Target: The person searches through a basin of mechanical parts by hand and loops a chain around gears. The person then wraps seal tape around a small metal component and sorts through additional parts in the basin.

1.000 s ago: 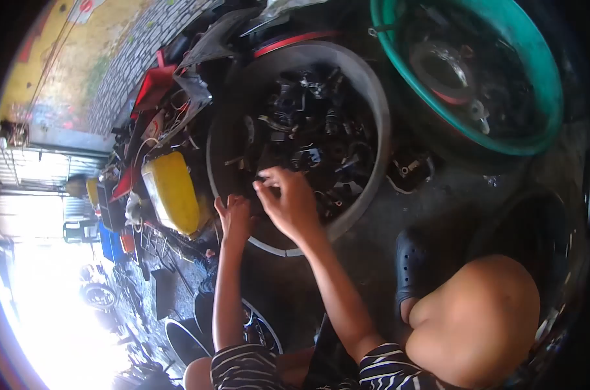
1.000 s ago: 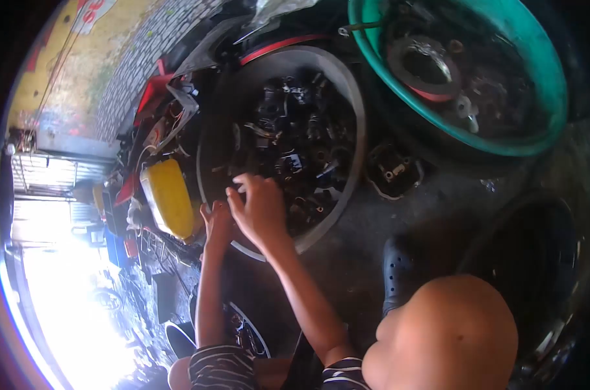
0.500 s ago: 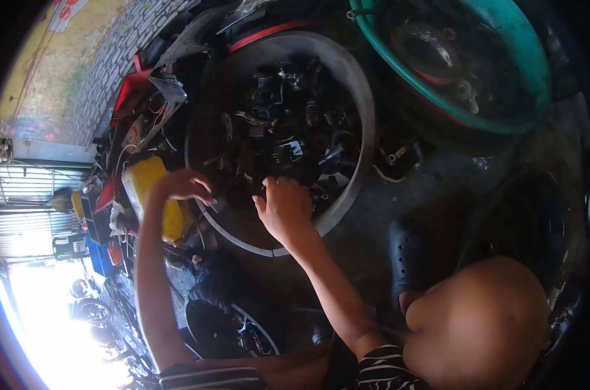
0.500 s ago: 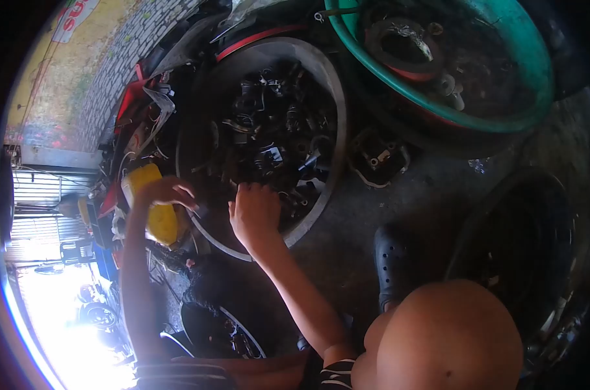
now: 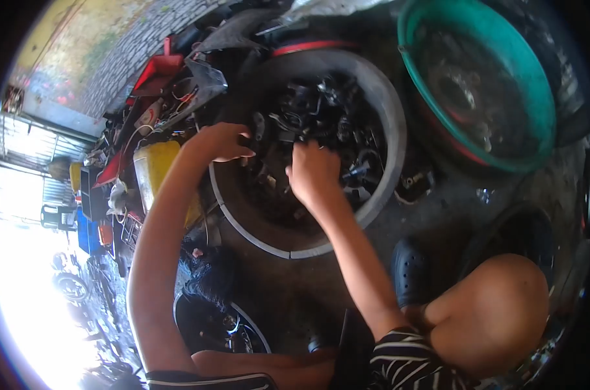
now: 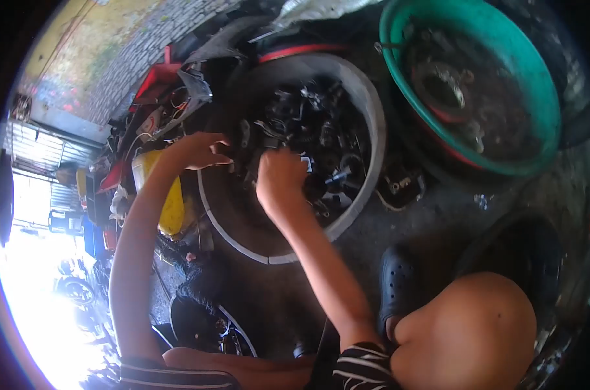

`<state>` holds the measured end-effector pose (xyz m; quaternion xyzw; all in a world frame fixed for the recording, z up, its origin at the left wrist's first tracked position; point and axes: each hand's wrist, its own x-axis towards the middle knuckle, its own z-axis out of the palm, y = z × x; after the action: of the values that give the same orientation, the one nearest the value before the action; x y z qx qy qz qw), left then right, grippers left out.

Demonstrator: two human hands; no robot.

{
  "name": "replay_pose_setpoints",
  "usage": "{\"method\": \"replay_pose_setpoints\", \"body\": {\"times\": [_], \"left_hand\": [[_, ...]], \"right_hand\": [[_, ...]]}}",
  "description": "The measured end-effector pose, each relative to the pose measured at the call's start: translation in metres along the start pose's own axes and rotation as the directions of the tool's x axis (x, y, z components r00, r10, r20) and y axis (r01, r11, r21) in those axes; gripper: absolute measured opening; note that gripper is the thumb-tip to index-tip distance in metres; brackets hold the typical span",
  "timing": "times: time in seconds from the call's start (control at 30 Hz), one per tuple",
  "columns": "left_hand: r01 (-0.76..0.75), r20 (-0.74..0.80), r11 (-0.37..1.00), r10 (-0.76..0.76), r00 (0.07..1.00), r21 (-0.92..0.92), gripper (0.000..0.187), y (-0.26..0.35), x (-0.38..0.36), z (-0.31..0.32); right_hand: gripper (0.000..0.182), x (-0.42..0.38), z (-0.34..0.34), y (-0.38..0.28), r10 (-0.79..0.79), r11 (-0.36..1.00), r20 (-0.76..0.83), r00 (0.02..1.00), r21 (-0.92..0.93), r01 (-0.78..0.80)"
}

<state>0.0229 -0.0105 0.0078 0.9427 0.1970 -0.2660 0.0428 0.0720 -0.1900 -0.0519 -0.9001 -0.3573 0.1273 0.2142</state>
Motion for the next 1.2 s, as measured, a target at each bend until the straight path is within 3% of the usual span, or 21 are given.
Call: {"method": "replay_pose_setpoints", "body": {"times": [0.03, 0.07, 0.1, 0.13, 0.2, 0.23, 0.27, 0.3, 0.33, 0.37, 0.4, 0.43, 0.57, 0.67, 0.8, 0.93, 1.0, 1.03, 1.1, 1.2], "left_hand": [[0.013, -0.022, 1.000, -0.013, 1.000, -0.016, 0.050, 0.007, -0.001, -0.004], [-0.006, -0.043, 0.996, 0.010, 0.999, 0.091, 0.049, 0.013, -0.002, -0.007], [-0.020, -0.061, 0.980, 0.033, 0.998, 0.200, 0.047, 0.018, -0.004, -0.011], [-0.001, -0.087, 0.983, 0.018, 0.996, 0.182, 0.047, 0.024, -0.006, -0.013], [0.004, -0.085, 0.983, 0.012, 0.996, 0.184, 0.042, 0.034, -0.007, -0.016], [0.012, -0.110, 0.987, 0.006, 0.994, 0.161, 0.042, 0.034, -0.007, -0.014], [-0.042, -0.107, 0.991, 0.056, 0.993, 0.127, 0.040, 0.035, -0.006, -0.007], [-0.100, -0.097, 0.990, 0.109, 0.989, 0.098, 0.038, 0.035, -0.006, 0.004], [-0.096, -0.103, 0.992, 0.105, 0.989, 0.085, 0.038, 0.036, -0.006, 0.016], [-0.110, -0.119, 0.992, 0.118, 0.986, 0.069, 0.036, 0.038, -0.008, 0.030], [-0.124, -0.140, 0.991, 0.130, 0.981, 0.055, 0.035, 0.041, -0.009, 0.042], [-0.113, -0.193, 0.993, 0.107, 0.975, -0.018, 0.032, 0.044, -0.011, 0.057], [-0.114, -0.241, 0.971, 0.061, 0.968, -0.208, 0.027, 0.050, -0.018, 0.105], [-0.060, -0.195, 0.980, 0.023, 0.980, -0.189, 0.028, 0.049, -0.023, 0.117], [-0.004, -0.218, 0.993, -0.022, 0.976, -0.119, 0.029, 0.048, -0.011, 0.150], [0.062, -0.170, 0.976, -0.099, 0.981, -0.211, 0.027, 0.054, 0.006, 0.148], [0.127, -0.091, 0.966, -0.151, 0.984, -0.227, 0.026, 0.053, 0.015, 0.145], [0.122, -0.093, 0.967, -0.146, 0.985, -0.223, 0.026, 0.051, 0.018, 0.145], [0.013, -0.047, 0.969, -0.026, 0.999, -0.247, 0.025, 0.046, 0.024, 0.142], [0.049, -0.018, 0.993, -0.051, 0.999, -0.112, 0.027, 0.052, 0.031, 0.136]], "right_hand": [[0.028, 0.022, -0.027, -0.010, -0.065, 0.998, -0.005, 0.998, -0.026, 0.065], [0.026, 0.049, -0.050, -0.023, -0.137, 0.989, -0.001, 0.991, -0.053, 0.137], [0.024, 0.088, -0.059, -0.037, -0.179, 0.972, 0.004, 0.984, -0.155, 0.178], [0.023, 0.120, -0.065, -0.050, -0.215, 0.943, 0.006, 0.977, -0.258, 0.209], [0.024, 0.144, -0.074, -0.056, -0.330, 0.762, 0.205, 0.921, -0.518, 0.388], [0.030, 0.136, -0.075, -0.051, -0.429, 0.560, 0.320, 0.845, -0.639, 0.526], [0.033, 0.129, -0.077, -0.042, -0.329, 0.346, 0.545, 0.772, -0.691, 0.635], [0.036, 0.124, -0.067, -0.038, -0.086, 0.239, 0.683, 0.725, -0.692, 0.681], [0.038, 0.113, -0.060, -0.021, -0.080, 0.232, 0.744, 0.663, -0.633, 0.739], [0.035, 0.092, -0.057, -0.004, -0.182, 0.284, 0.715, 0.676, -0.619, 0.732], [0.033, 0.081, -0.050, 0.015, -0.218, 0.516, 0.686, 0.694, -0.523, 0.678], [0.030, 0.076, -0.038, 0.034, -0.220, 0.613, 0.649, 0.728, -0.489, 0.621], [0.027, 0.075, -0.017, 0.066, -0.194, 0.701, 0.569, 0.799, -0.489, 0.518], [0.033, 0.087, -0.013, 0.072, -0.117, 0.829, 0.590, 0.799, -0.385, 0.406], [0.034, 0.100, 0.019, 0.072, -0.163, 0.804, 0.618, 0.769, -0.369, 0.466], [0.024, 0.116, 0.028, 0.037, 0.178, 0.799, 0.766, 0.617, -0.479, 0.364], [0.019, 0.122, 0.029, 0.033, 0.123, 0.731, 0.688, 0.715, -0.550, 0.404], [0.018, 0.129, 0.036, 0.035, 0.110, 0.693, 0.706, 0.700, -0.559, 0.455], [0.017, 0.129, 0.032, 0.034, 0.116, 0.726, 0.693, 0.712, -0.548, 0.415], [0.015, 0.130, 0.028, 0.037, 0.125, 0.769, 0.662, 0.739, -0.536, 0.350]]}}
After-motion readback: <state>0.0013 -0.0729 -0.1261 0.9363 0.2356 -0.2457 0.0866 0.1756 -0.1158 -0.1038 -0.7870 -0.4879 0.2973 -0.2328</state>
